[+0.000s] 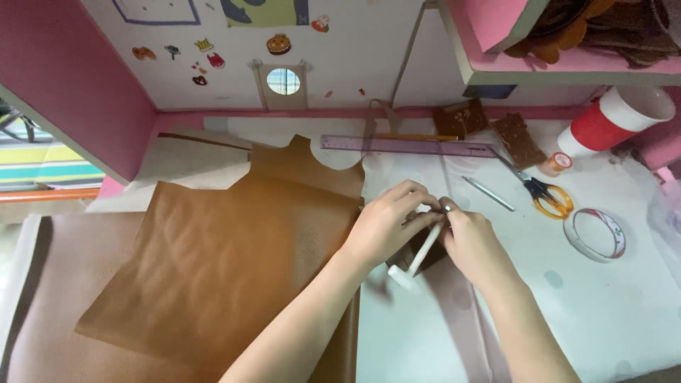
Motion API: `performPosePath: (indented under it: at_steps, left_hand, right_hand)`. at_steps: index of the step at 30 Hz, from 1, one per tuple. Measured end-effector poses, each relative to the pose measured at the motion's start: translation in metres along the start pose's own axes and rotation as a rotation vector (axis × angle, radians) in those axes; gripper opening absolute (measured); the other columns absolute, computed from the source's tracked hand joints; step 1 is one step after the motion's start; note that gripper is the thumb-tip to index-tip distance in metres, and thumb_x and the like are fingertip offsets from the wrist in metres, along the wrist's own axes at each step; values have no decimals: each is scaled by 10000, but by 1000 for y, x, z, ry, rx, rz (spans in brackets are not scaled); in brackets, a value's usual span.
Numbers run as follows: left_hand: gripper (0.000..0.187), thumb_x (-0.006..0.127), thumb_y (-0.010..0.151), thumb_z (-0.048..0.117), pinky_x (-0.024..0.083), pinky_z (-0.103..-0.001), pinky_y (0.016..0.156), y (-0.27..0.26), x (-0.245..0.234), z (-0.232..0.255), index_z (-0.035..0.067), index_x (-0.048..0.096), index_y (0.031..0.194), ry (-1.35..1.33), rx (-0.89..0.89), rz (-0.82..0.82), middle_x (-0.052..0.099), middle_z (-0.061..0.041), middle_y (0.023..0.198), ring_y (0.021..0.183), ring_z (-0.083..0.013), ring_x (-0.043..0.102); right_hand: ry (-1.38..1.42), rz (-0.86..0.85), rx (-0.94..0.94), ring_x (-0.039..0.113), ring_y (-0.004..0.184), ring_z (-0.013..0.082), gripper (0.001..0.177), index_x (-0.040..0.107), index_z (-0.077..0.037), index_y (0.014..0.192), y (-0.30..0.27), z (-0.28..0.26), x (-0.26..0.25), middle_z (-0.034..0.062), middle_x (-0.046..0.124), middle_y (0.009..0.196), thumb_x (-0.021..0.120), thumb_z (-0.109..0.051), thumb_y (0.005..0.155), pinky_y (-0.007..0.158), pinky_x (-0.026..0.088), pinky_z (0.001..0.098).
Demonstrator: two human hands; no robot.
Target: Punching holes into a small leather piece using a hand punch and a mallet.
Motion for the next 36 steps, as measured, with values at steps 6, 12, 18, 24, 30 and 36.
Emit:
performPosePath:
  at_steps: [6,12,18,24,30,36]
  left_hand:
    - [129,699,969,182,633,-380,731,-1,16,-6,144,684,1091,98,43,13,670,-23,1060,903,-287,736]
    - [130,690,988,183,637,-369,751,-5,24,-4,147,687,1113,183,111,-10,675,-18,1076,906,-267,738]
    - [149,672,1015,205,637,-284,721,-8,29,-3,104,691,1123,258,111,-54,699,-33,1048,883,-208,755]
    - [178,668,1006,171,647,-294,696,-7,35,-15,64,693,1146,173,16,-72,729,-81,1059,868,-217,767]
    - [223,653,1026,209,656,-318,741,-4,33,-16,34,698,1158,153,-68,-149,742,-118,1057,903,-234,768]
    - [248,623,980,282,544,-340,718,-5,33,-20,114,687,1151,124,-242,-157,755,-29,1005,837,-184,716]
  right_hand:
    - [-11,-30,46,770,949,357,413,612,-61,1320,2,1,2,190,777,945,537,-33,915,853,633,486]
    - [165,-76,125,765,996,366,434,622,-59,1333,-7,6,5,188,782,1023,519,-10,914,871,631,491]
    - [525,56,53,640,1217,409,649,413,-112,1584,-51,-29,-46,247,628,1384,539,21,962,970,575,536]
    - [964,337,180,615,1189,270,554,234,10,1623,-91,4,-43,271,566,1454,368,-91,1095,941,574,415]
    - [1022,497,181,598,413,160,446,442,94,1486,-122,24,-27,243,754,786,407,-145,1111,335,487,227]
    - [681,-7,412,773,886,190,555,799,-71,1021,-123,13,-28,-48,759,1143,383,-440,1020,833,503,282]
Point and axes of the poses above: each hand's wrist, its own y-axis towards the middle knuckle, its own x-axis out of the palm, z = x × y, the point moved 7 cm from there along y, towards the middle knuckle
